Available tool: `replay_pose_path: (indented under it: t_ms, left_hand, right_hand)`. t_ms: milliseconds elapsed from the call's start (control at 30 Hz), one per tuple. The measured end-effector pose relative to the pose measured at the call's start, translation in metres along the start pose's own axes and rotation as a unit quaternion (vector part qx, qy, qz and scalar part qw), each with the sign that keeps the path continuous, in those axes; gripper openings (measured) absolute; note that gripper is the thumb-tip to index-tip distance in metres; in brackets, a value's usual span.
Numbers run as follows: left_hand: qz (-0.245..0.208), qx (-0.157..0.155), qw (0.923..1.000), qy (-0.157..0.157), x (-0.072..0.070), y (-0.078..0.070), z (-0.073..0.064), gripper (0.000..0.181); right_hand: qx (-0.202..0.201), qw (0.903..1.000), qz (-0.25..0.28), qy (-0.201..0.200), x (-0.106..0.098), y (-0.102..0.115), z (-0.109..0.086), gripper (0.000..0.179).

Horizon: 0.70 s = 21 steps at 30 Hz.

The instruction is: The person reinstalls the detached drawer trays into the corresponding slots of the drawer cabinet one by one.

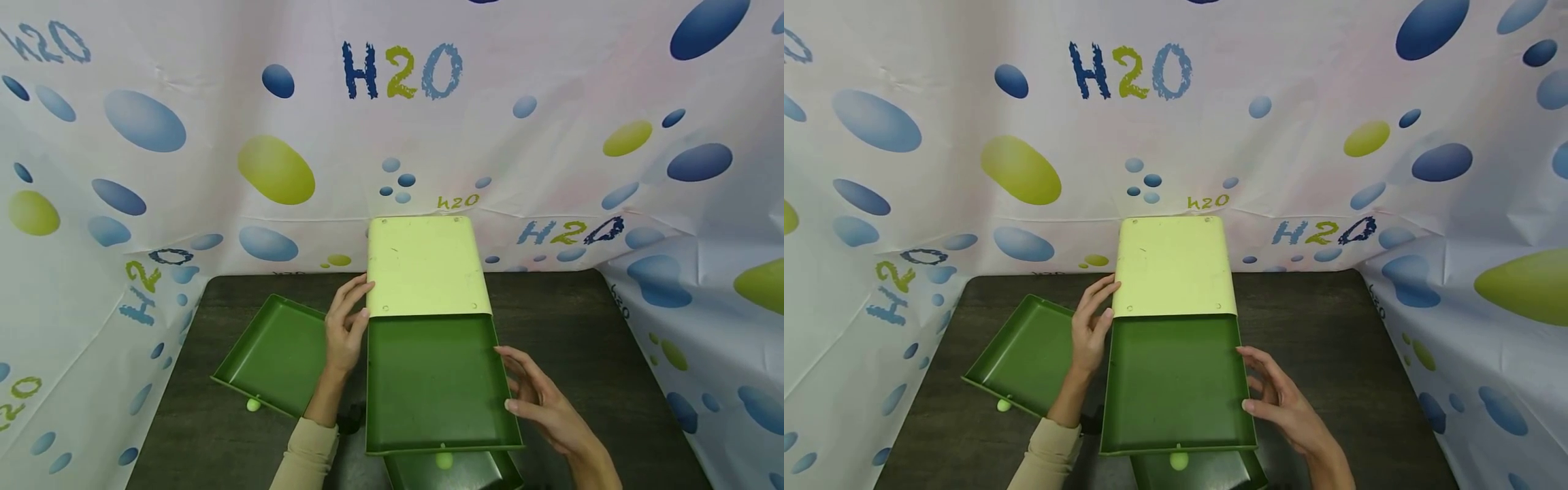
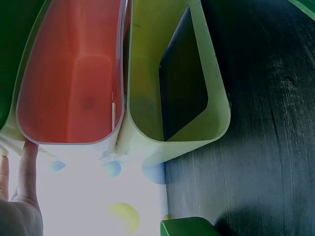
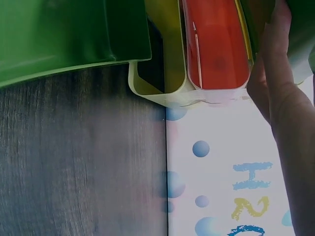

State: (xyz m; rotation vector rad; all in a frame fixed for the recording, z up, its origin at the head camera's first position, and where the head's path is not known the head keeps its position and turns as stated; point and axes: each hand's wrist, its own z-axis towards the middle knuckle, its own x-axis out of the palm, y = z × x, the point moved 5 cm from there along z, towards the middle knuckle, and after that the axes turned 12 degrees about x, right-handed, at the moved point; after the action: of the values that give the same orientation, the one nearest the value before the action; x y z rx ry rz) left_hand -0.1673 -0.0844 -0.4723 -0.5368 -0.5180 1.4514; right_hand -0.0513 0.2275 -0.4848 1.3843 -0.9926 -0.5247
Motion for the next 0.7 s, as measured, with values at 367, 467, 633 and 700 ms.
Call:
replay_pose_path:
  t_ms: [367,467,633,700]
  left_hand:
    - [0.001,-0.004,1.0000,-0.002,0.0005,-0.0004,0.0002,0.039]
    - [0.000,-0.004,1.0000,-0.002,0.0007,-0.0005,0.0005,0.040]
    - [0.001,-0.003,1.0000,-0.004,0.0010,0.0000,0.0003,0.039]
    - [0.001,-0.005,1.0000,-0.005,0.0015,0.0001,0.0003,0.038]
  right_hand:
    - [0.010,0.9999,-0.002,-0.005,-0.0019,0.0002,0.0017,0.069]
    - [0.013,0.9999,0.002,-0.004,-0.0025,-0.0005,0.0021,0.069]
    - [0.014,0.9999,0.002,-0.004,-0.0033,-0.0014,0.0032,0.069]
    - [0.015,0.9999,0.001,-0.005,-0.0036,-0.0014,0.0039,0.069]
